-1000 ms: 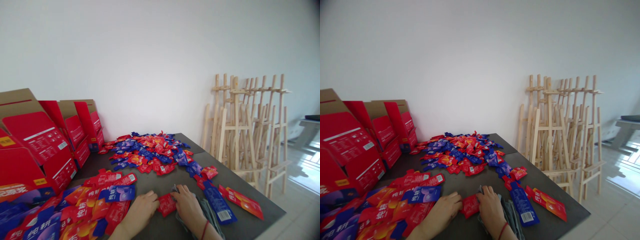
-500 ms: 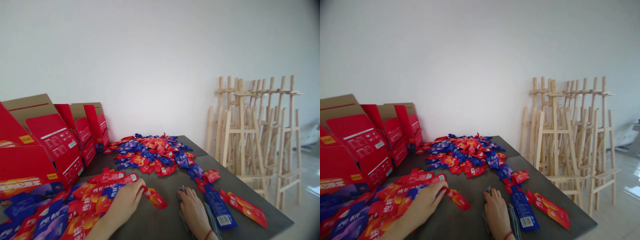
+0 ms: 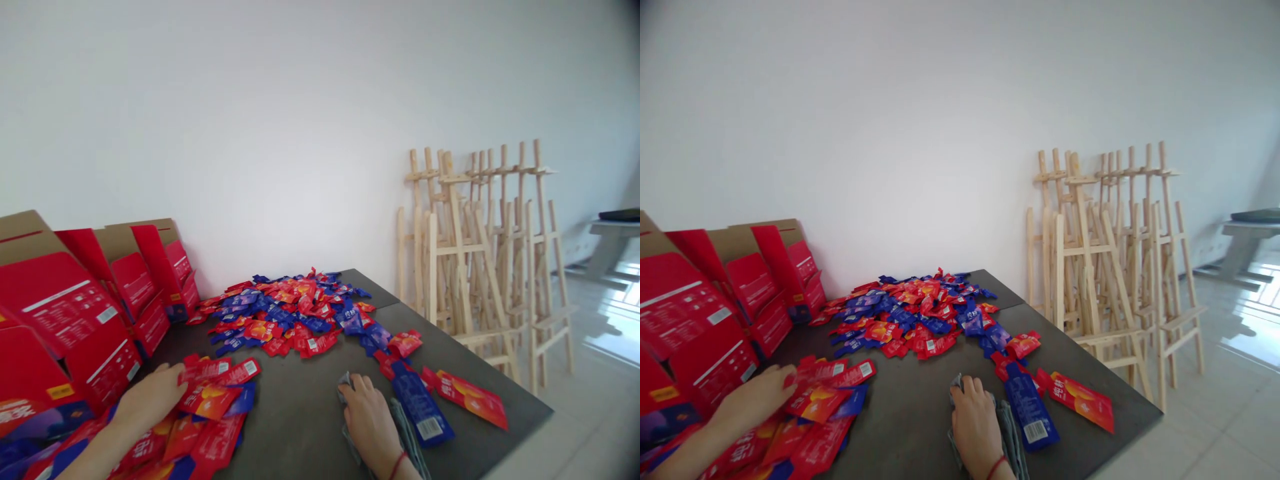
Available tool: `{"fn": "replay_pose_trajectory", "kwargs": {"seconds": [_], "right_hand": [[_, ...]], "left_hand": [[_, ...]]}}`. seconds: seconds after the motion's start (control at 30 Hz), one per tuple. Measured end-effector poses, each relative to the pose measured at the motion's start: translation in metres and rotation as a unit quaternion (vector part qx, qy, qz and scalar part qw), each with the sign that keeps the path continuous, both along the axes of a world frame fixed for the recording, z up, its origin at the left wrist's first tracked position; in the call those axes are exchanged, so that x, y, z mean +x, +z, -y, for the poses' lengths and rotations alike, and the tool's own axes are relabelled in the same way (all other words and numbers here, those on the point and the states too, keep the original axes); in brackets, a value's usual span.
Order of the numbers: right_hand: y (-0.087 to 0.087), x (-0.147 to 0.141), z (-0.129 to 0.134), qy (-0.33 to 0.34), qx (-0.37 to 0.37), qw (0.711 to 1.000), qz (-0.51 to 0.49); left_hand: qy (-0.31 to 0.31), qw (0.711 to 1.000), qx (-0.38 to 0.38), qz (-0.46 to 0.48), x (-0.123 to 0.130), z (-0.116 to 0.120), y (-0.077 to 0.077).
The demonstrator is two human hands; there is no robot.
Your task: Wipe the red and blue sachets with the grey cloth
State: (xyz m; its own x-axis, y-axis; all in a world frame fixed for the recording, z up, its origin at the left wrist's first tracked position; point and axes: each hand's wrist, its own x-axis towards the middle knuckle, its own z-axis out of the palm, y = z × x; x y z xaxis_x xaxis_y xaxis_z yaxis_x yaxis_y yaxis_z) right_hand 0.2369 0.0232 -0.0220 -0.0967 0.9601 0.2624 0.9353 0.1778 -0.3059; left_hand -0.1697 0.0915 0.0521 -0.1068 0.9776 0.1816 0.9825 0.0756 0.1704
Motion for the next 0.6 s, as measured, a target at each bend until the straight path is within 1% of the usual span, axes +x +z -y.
{"fn": "replay_pose_trajectory", "kwargs": {"seconds": [0.07,0.13,0.2,0.23,0.27,0.33,0.37,0.43,0.5,0.6], "right_hand": [[0.000,-0.001,0.000,0.003,-0.002,1.000,-0.003],[0.000,-0.002,-0.001,0.005,0.001,1.000,-0.008],[-0.001,-0.002,-0.001,0.004,0.004,1.000,-0.016],[-0.001,-0.002,-0.001,0.003,0.005,1.000,-0.020],[-0.001,-0.001,-0.001,0.002,0.007,1.000,-0.024],[-0.002,-0.001,-0.001,0.000,0.013,0.999,-0.032],[-0.003,0.000,-0.001,0.000,0.014,0.999,-0.035],[-0.003,0.001,-0.001,-0.003,0.015,0.999,-0.040],[-0.003,0.001,-0.001,-0.005,0.010,0.999,-0.041],[-0.004,0.002,0.000,-0.003,0.009,0.999,-0.041]], "left_hand": [[-0.062,0.995,0.017,-0.071,0.028,-0.003,0.008],[-0.141,0.986,0.026,-0.082,0.072,-0.010,0.013],[-0.211,0.975,-0.002,-0.065,0.123,-0.022,0.010],[-0.233,0.970,-0.019,-0.057,0.147,-0.029,0.006],[-0.243,0.968,-0.027,-0.053,0.169,-0.037,0.000],[-0.239,0.969,-0.031,-0.046,0.206,-0.053,-0.015],[-0.227,0.972,-0.033,-0.043,0.221,-0.061,-0.023],[-0.194,0.979,-0.042,-0.036,0.242,-0.074,-0.040],[-0.169,0.984,-0.051,-0.031,0.255,-0.079,-0.053],[-0.168,0.984,-0.054,-0.027,0.260,-0.071,-0.066]]}}
